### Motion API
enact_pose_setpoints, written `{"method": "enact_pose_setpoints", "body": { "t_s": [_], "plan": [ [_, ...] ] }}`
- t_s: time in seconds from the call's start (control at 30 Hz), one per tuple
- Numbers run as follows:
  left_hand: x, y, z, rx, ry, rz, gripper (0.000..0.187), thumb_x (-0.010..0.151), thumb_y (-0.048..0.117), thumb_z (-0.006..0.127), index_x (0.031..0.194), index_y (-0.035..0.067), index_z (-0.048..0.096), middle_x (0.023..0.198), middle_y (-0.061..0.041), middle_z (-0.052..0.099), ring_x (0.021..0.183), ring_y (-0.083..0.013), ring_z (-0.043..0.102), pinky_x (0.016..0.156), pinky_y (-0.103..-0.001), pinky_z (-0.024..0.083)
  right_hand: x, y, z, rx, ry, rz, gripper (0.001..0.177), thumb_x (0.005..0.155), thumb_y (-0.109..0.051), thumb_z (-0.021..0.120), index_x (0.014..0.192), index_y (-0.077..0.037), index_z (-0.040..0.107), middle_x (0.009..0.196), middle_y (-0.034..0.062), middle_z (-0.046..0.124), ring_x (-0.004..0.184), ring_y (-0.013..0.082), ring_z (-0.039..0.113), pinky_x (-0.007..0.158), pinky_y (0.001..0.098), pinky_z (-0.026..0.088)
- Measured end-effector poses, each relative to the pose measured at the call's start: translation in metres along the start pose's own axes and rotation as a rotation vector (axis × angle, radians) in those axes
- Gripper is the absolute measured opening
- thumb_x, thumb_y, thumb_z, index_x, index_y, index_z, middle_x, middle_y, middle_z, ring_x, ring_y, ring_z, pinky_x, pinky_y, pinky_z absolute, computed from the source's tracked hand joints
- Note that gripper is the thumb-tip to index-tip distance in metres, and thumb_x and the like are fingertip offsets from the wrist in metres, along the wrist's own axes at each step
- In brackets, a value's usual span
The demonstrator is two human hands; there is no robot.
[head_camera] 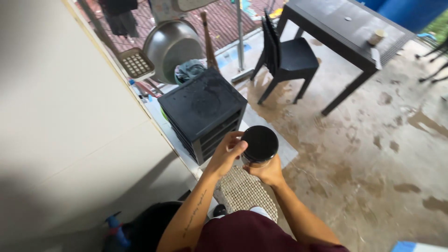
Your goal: Organizing various hygiene products on a shelf and cleaning the glass surface with a cloth.
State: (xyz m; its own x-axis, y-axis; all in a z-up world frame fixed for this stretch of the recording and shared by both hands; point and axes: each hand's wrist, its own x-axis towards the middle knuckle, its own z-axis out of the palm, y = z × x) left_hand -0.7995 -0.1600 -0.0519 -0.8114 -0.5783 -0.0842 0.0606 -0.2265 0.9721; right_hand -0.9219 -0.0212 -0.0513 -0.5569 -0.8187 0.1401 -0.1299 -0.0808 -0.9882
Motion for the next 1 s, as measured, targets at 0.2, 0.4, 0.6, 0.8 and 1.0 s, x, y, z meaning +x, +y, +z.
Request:
{"method": "enact_pose_setpoints", "body": {
  "t_s": [0.2,0.4,0.6,0.8,1.0],
  "plan": [
    [0.043,-0.031,-0.011,-0.056,0.350,-0.007,0.050,0.089,0.045,0.073,0.117,0.005,0.064,0.099,-0.004,0.065,0.091,-0.0114,0.064,0.074,-0.028,0.056,0.070,0.078,-0.004,0.071,-0.186,-0.051,0.071,0.063,-0.001,0.090,0.128,0.000,0.062,0.113,0.0103,0.073,0.102,0.0202,0.071,0.089,0.0362,0.060],
    [0.116,-0.111,-0.036,-0.055,0.577,0.067,0.041,0.089,0.038,0.077,0.108,0.003,0.069,0.097,-0.003,0.069,0.088,-0.0112,0.067,0.072,-0.027,0.059,0.147,0.185,-0.007,0.163,-0.278,-0.092,0.093,0.058,0.001,0.089,0.139,-0.003,0.044,0.126,0.0090,0.064,0.115,0.0177,0.063,0.095,0.0348,0.056],
    [0.198,-0.187,-0.035,-0.194,0.733,0.034,0.039,0.091,0.034,0.074,0.115,0.004,0.068,0.102,-0.003,0.069,0.091,-0.0116,0.066,0.072,-0.025,0.057,0.223,0.289,-0.040,-0.065,-0.364,-0.171,0.084,0.061,0.002,0.092,0.131,-0.003,0.047,0.118,0.0090,0.065,0.108,0.0197,0.066,0.092,0.0349,0.057],
    [0.274,-0.236,-0.035,-0.445,0.825,0.039,0.040,0.090,0.030,0.073,0.121,0.006,0.066,0.106,-0.007,0.067,0.095,-0.0163,0.067,0.070,-0.036,0.062,0.282,0.335,-0.053,0.070,-0.396,-0.137,0.087,0.063,0.002,0.089,0.137,-0.004,0.044,0.122,0.0078,0.061,0.111,0.0188,0.065,0.091,0.0334,0.058],
    [0.327,-0.229,-0.046,-0.403,0.982,-0.088,0.041,0.092,0.030,0.070,0.127,0.010,0.063,0.117,-0.004,0.064,0.108,-0.0156,0.063,0.076,-0.038,0.063,0.344,0.376,-0.040,0.158,-0.470,0.004,0.082,0.070,-0.002,0.092,0.136,-0.004,0.044,0.127,0.0090,0.065,0.116,0.0197,0.068,0.095,0.0352,0.061]
  ]
}}
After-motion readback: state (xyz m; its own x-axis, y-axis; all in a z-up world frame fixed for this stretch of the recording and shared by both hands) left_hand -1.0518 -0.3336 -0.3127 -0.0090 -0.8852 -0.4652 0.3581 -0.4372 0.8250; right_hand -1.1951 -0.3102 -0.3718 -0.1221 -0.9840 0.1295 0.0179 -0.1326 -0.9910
